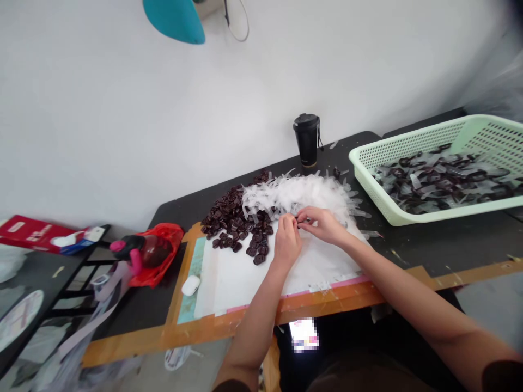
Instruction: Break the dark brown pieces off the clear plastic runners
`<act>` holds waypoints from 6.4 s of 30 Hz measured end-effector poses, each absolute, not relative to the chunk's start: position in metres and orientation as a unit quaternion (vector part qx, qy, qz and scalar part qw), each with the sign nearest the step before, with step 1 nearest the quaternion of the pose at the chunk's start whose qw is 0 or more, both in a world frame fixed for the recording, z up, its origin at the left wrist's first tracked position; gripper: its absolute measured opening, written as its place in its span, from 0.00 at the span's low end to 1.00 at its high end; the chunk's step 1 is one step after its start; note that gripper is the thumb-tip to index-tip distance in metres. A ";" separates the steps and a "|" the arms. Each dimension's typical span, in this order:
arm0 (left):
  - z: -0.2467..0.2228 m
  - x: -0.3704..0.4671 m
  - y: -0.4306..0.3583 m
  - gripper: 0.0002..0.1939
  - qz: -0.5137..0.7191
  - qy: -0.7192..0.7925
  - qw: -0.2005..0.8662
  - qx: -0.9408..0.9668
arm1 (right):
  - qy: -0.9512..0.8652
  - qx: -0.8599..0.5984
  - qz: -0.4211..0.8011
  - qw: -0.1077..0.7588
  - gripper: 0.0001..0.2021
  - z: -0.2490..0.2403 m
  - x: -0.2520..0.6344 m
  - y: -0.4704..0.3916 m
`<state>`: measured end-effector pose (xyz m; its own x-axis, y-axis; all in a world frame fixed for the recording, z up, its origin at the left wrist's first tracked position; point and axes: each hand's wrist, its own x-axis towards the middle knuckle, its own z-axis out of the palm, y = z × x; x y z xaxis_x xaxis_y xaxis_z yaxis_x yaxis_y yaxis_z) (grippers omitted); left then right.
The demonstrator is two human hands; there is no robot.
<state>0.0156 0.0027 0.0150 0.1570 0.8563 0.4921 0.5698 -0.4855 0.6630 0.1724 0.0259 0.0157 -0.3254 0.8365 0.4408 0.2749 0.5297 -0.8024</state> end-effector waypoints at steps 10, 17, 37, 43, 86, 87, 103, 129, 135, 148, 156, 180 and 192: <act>0.026 0.010 0.014 0.17 0.486 0.359 0.722 0.336 | -0.740 -0.357 0.267 0.503 0.04 0.022 0.165 0.017; 0.022 0.016 0.010 0.16 0.449 0.343 0.752 0.339 | -0.630 -0.430 0.348 0.545 0.09 0.021 0.162 0.011; 0.019 0.016 0.013 0.16 0.518 0.367 0.701 0.324 | -0.496 -0.330 0.645 0.478 0.16 0.029 0.169 0.019; 0.019 0.016 0.012 0.17 0.548 0.362 0.670 0.346 | -0.429 -0.354 0.692 0.459 0.17 0.028 0.165 0.019; 0.019 0.012 0.011 0.10 0.593 0.380 0.498 0.506 | -0.486 -0.329 0.581 0.564 0.18 0.020 0.148 0.011; 0.018 0.012 0.011 0.10 0.593 0.380 0.497 0.508 | -0.485 -0.328 0.581 0.565 0.18 0.020 0.148 0.011; 0.012 0.014 0.012 0.11 0.591 0.377 0.546 0.459 | -0.505 -0.416 0.510 0.558 0.17 0.021 0.146 0.008; 0.017 0.003 0.015 0.14 0.567 0.495 0.393 0.528 | -0.766 -0.436 0.092 0.463 0.07 0.012 0.161 0.014; 0.018 0.003 0.015 0.23 0.478 0.454 0.479 0.579 | -0.774 -0.454 0.108 0.427 0.14 0.018 0.161 0.012; 0.027 -0.034 0.027 0.11 0.468 0.515 0.323 0.641 | -0.485 -0.402 0.377 0.679 0.27 0.050 0.200 0.024; 0.023 -0.038 0.021 0.03 0.216 0.579 0.173 0.767 | -0.732 -0.408 0.326 0.437 0.06 0.019 0.166 0.020; 0.019 -0.024 0.027 0.16 0.497 0.485 0.600 0.398 | -0.852 -0.357 0.178 0.340 0.06 0.015 0.178 0.022; 0.023 -0.016 0.022 0.15 0.505 0.404 0.683 0.338 | -0.673 -0.423 0.384 0.470 0.11 0.021 0.170 0.021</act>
<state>-0.0161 0.0221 0.0230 0.1619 0.9638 -0.2116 -0.4177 0.2612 0.8702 0.1701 0.0209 0.0213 -0.2008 0.9302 0.3074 0.2092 0.3472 -0.9141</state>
